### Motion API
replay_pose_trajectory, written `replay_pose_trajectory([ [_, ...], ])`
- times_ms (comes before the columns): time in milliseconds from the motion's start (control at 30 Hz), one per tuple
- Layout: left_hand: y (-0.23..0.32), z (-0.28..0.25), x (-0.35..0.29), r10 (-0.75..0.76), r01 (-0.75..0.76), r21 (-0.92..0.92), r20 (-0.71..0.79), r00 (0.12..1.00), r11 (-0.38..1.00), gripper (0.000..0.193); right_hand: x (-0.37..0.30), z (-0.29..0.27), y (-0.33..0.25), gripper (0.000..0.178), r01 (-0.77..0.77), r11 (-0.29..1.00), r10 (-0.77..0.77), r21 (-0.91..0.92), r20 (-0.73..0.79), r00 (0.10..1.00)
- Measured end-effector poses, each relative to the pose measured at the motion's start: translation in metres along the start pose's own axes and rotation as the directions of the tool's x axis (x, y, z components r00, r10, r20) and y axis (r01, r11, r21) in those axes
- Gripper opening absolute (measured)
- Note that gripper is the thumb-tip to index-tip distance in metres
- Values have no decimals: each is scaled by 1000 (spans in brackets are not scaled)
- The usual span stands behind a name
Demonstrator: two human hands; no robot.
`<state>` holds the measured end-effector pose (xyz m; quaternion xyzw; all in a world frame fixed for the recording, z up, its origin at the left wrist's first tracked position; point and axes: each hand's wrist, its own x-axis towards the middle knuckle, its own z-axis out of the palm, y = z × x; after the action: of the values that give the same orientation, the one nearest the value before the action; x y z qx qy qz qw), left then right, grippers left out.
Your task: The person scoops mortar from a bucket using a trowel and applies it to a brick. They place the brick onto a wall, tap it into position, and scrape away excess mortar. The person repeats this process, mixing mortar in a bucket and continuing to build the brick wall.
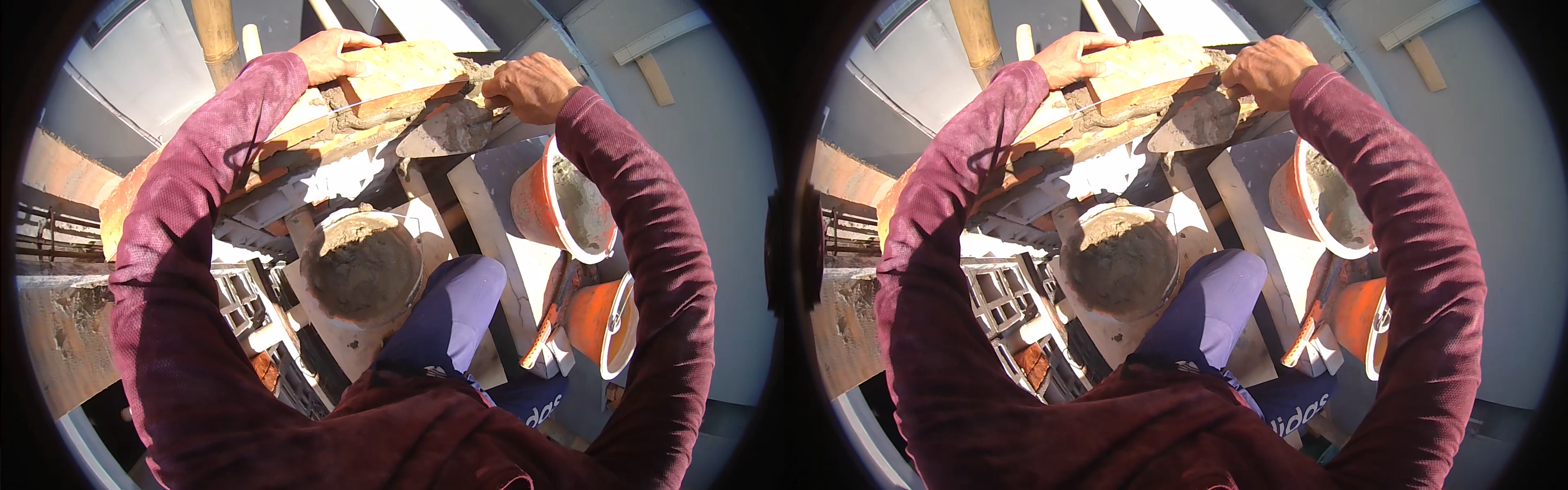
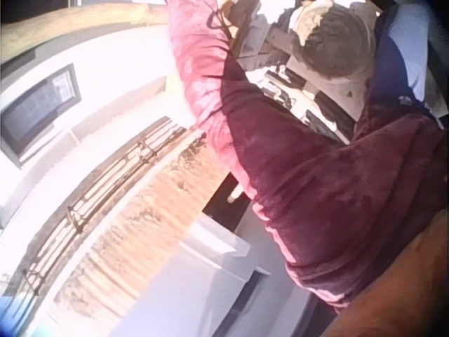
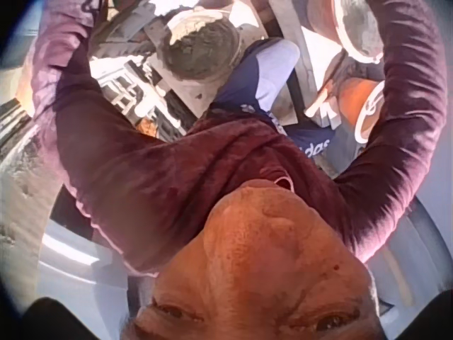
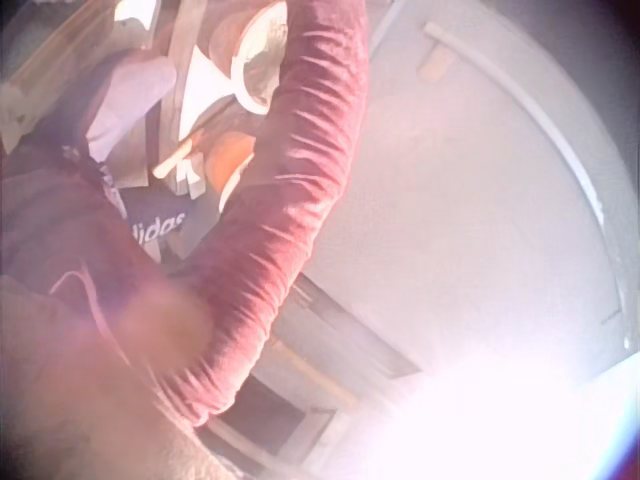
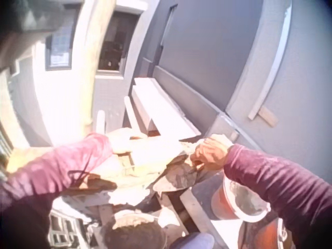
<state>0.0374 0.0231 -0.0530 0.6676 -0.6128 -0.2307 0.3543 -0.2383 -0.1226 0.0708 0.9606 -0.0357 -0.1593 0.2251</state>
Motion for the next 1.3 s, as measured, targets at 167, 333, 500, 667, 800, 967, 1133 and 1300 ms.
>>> replay_pose_trajectory([
  [167, -6, -5, -2, 46, -46, -1, -21, 999, 999, 50, 19, -24, -12, 18, -29, 999, 29, 16, -1, 1000],
  [333, 3, -3, -4, 24, -23, 10, -36, 999, 1000, 50, 22, -30, -21, 18, -46, 999, 46, -6, -2, 999],
  [500, 4, -5, -3, 24, -23, 47, -11, 1000, 999, 53, 9, -21, -21, 17, -17, 1000, 18, 8, -122, 992],
  [667, -3, -3, -2, 29, -29, 18, -30, 999, 999, 49, 7, -17, -31, 16, 3, 997, 8, 74, -145, 989],
  [800, -5, -3, 1, 35, -34, 12, -25, 999, 999, 46, 8, -9, -32, 20, 16, 996, 1, 89, -188, 982],
  [967, -12, -4, 9, -105, 102, -177, -7, 994, 979, 41, -5, 12, -42, 25, 54, 980, 12, 194, -320, 947],
  [1133, -3, -4, 13, -241, 235, -377, 34, 970, 896, 65, -17, 21, -53, 26, 34, 968, 61, 250, -365, 929],
  [1300, -20, -45, -1, -298, 450, -631, 338, 893, 632, 111, -43, -18, -56, 37, 119, 844, 87, 524, -352, 932],
])
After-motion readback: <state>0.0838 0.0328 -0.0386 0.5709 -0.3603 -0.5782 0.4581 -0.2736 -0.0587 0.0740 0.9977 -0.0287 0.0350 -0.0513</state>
